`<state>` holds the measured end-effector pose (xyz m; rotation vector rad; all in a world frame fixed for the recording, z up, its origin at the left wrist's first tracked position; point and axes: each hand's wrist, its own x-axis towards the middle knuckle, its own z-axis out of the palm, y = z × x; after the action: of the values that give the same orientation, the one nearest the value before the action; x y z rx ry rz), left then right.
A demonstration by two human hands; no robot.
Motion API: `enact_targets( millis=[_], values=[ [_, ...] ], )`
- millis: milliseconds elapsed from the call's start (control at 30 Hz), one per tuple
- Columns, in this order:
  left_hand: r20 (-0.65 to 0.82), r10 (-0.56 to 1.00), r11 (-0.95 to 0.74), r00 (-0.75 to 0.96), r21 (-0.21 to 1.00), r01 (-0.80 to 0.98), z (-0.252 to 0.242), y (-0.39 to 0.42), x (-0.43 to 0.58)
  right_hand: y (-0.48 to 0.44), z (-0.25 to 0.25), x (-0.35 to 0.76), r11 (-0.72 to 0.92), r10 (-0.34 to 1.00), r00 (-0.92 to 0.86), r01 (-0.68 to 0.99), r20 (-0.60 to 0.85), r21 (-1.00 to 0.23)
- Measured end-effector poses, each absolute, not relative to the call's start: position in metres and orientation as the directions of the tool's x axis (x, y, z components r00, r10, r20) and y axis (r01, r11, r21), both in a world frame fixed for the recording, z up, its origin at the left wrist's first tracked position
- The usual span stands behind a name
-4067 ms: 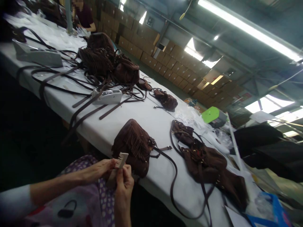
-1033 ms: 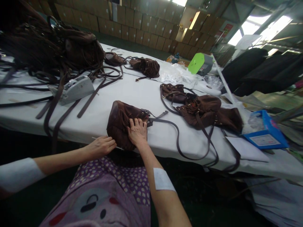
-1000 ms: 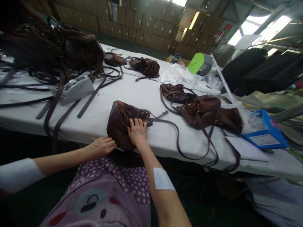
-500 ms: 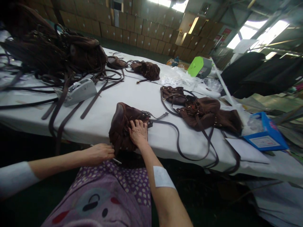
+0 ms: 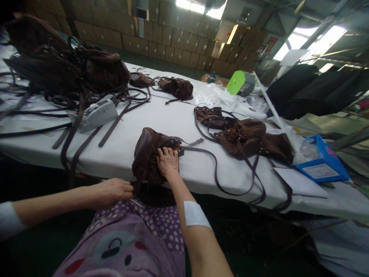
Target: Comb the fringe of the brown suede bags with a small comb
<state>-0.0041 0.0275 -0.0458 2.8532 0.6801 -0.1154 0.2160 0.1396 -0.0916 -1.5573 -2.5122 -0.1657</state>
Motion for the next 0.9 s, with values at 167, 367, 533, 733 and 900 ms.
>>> enact_targets(
  millis=[167, 367, 533, 733, 900],
  values=[
    [-0.158, 0.439, -0.847, 0.884, 0.255, 0.466, -0.035, 0.020, -0.014, 0.140, -0.092, 0.216, 0.439, 0.878, -0.428, 0.899, 0.215, -0.004],
    [-0.190, 0.566, -0.693, 0.802, 0.417, 0.588, -0.041, 0.029, -0.024, 0.137, -0.089, 0.214, 0.433, 0.880, -0.420, 0.901, 0.222, -0.010],
    [-0.205, 0.725, -0.290, 0.658, 0.775, 0.561, -0.059, 0.040, -0.018, 0.137, -0.088, 0.214, 0.427, 0.881, -0.412, 0.904, 0.232, -0.017],
    [-0.161, 0.800, -0.130, 0.577, 0.893, 0.430, -0.074, 0.037, -0.017, 0.139, -0.088, 0.214, 0.422, 0.887, -0.407, 0.907, 0.219, -0.020],
    [-0.101, 0.625, -0.509, 0.774, 0.699, 0.502, -0.055, 0.026, -0.004, 0.138, -0.088, 0.213, 0.424, 0.888, -0.412, 0.906, 0.204, -0.014]
  ],
)
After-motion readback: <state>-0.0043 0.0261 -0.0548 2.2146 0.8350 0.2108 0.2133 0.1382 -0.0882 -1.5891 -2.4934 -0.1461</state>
